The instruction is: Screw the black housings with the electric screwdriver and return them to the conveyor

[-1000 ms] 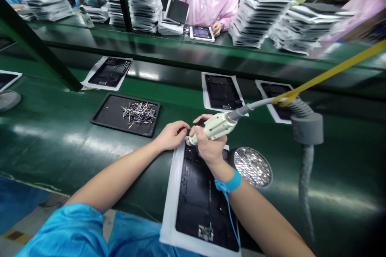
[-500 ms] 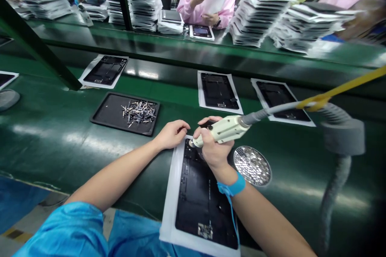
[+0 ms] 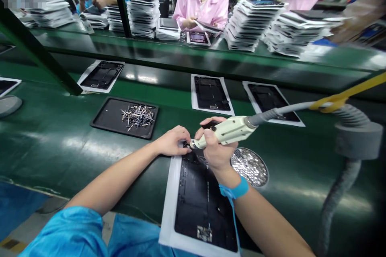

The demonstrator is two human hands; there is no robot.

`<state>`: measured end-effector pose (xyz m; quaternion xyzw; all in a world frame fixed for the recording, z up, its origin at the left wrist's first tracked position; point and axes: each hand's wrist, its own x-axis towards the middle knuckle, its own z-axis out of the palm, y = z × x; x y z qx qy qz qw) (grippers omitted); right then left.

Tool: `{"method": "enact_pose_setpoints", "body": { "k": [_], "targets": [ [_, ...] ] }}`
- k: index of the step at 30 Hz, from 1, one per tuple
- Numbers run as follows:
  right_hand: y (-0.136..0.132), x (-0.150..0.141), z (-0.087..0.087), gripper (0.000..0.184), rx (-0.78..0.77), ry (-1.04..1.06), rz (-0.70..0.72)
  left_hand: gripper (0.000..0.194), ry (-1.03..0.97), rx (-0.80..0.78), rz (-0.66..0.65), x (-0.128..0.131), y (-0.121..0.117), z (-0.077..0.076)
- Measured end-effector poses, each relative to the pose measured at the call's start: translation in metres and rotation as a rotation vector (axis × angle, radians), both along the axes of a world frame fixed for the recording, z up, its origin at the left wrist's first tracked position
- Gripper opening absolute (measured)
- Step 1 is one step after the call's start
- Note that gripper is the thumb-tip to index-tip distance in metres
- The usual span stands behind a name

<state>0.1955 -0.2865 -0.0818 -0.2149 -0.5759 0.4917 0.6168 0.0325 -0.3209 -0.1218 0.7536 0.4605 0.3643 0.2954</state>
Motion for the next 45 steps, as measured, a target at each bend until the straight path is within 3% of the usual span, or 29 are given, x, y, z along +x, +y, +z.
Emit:
{"method": "enact_pose_setpoints", "body": {
  "k": [45],
  "targets": [
    [-0.0020,-0.0027,0.0002,0.021,-0.023,-0.036,0.007,0.005,0.085,0.007,-0.003,0.0028,0.0018,-0.0068]
  ]
}}
